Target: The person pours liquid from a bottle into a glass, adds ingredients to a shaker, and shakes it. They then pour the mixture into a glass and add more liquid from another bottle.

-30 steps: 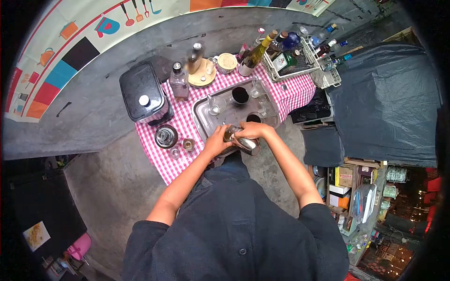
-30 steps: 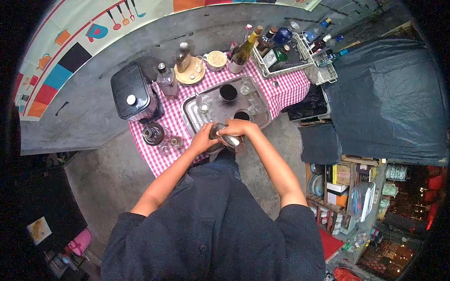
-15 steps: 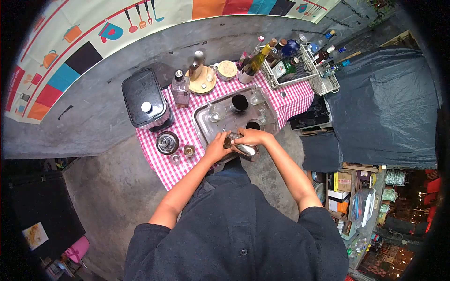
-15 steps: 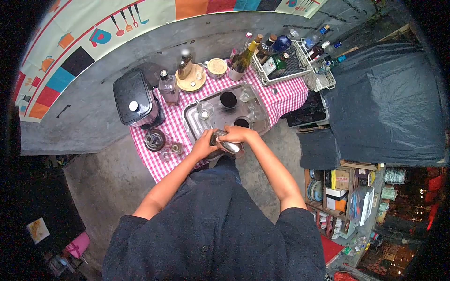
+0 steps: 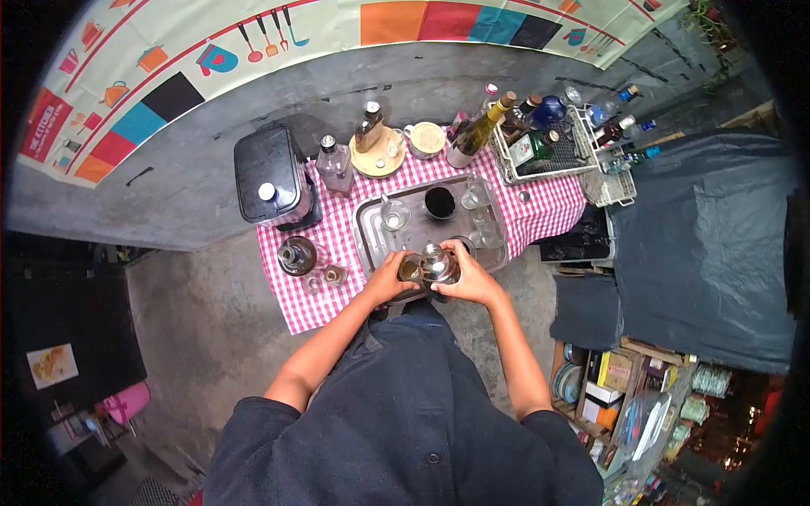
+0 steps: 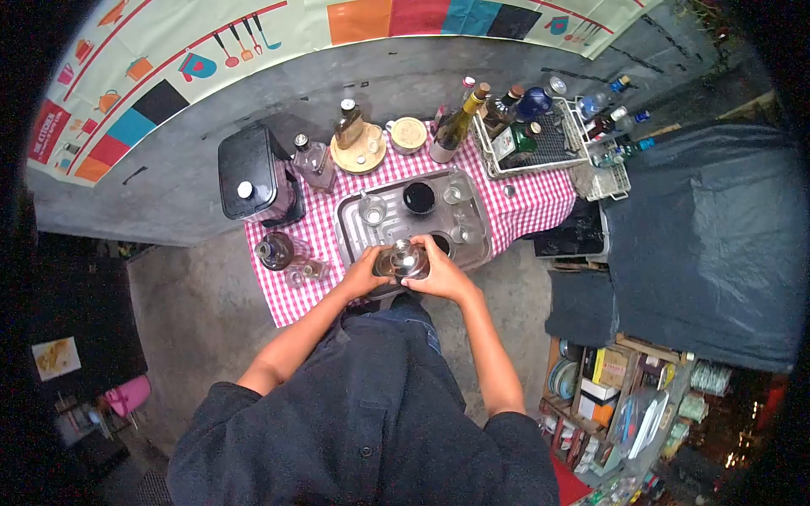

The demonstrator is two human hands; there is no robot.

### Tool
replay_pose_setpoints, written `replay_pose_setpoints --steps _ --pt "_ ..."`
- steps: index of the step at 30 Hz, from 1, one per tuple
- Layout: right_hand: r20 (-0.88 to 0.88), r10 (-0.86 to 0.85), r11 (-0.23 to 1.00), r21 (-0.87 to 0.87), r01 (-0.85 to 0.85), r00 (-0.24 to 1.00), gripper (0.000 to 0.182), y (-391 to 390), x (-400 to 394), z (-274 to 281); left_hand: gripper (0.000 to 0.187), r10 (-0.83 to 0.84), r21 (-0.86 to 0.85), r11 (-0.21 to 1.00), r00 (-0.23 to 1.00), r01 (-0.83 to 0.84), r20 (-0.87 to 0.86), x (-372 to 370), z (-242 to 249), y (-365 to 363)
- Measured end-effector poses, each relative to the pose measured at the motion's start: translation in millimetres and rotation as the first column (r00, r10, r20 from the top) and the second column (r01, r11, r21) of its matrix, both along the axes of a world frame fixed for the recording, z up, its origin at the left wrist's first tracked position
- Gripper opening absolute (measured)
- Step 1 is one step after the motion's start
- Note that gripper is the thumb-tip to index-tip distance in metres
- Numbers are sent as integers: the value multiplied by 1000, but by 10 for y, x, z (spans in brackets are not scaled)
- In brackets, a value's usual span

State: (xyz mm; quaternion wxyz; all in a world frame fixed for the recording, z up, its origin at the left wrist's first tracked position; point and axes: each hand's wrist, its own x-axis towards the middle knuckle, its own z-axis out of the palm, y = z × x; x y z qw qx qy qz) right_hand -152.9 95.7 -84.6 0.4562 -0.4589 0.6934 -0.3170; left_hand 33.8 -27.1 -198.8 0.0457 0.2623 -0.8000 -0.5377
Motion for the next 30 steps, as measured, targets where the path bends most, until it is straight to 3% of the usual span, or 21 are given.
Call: replay_pose_setpoints --steps 3,6,8,10,14,16,18,20,21,22,23,24,26,27,29,30 --pt "-85 -48 979 -203 30 995 84 69 -59 42 88 19 12 1000 997 -20 75 -72 11 71" --pt "-14 -62 986 -153 59 998 84 97 -125 172 95 66 -11 998 978 -66 198 -83 101 112" --pt "-27 -41 982 -187 35 999 81 110 -168 203 100 66 -13 998 963 -65 263 -68 459 66" --pt "-75 12 952 -303 -34 997 81 97 -182 213 104 -18 -12 1000 993 20 117 -11 700 78" --pt "-37 87 919 -383 -95 996 83 15 -113 210 108 97 9 995 995 -97 -26 -106 1355 365" --pt "92 122 889 -453 -67 988 85 -38 -103 160 103 189 29 982 977 -187 -103 -131 1309 476" --pt "145 178 901 -421 -102 973 87 -60 -234 233 96 302 -12 952 945 -305 -122 -166 1333 554" --pt "324 255 938 -310 -152 911 84 -33 -427 365 92 313 -19 948 941 -318 -129 -196 1404 628" --pt "456 265 928 -358 -98 850 75 -25 -526 309 92 345 -34 935 927 -354 -148 -181 1385 651" --pt "527 216 895 -443 49 822 45 1 -599 212 93 369 -45 923 914 -381 -169 -220 1422 669" --pt "429 150 883 -464 75 891 32 29 -789 9 91 436 81 900 884 -428 -170 -257 1480 710" --pt "326 82 870 -484 92 942 20 58 -1004 -123 96 409 38 911 894 -410 -184 -258 1429 696" --pt "14 -229 913 -344 220 973 19 125 -1378 -80 96 459 83 888 867 -452 -196 -302 1379 717" --pt "-17 -271 902 -354 248 962 12 190 -1633 -307 96 419 -71 899 895 -433 -155 -323 1376 691" --pt "-146 -390 897 -285 339 909 48 306 -2031 -617 96 416 -38 903 892 -428 -177 -424 1362 688" --pt "-376 -400 905 -308 295 836 58 376 -2291 -964 97 430 -5 899 884 -438 -185 -470 1355 685"
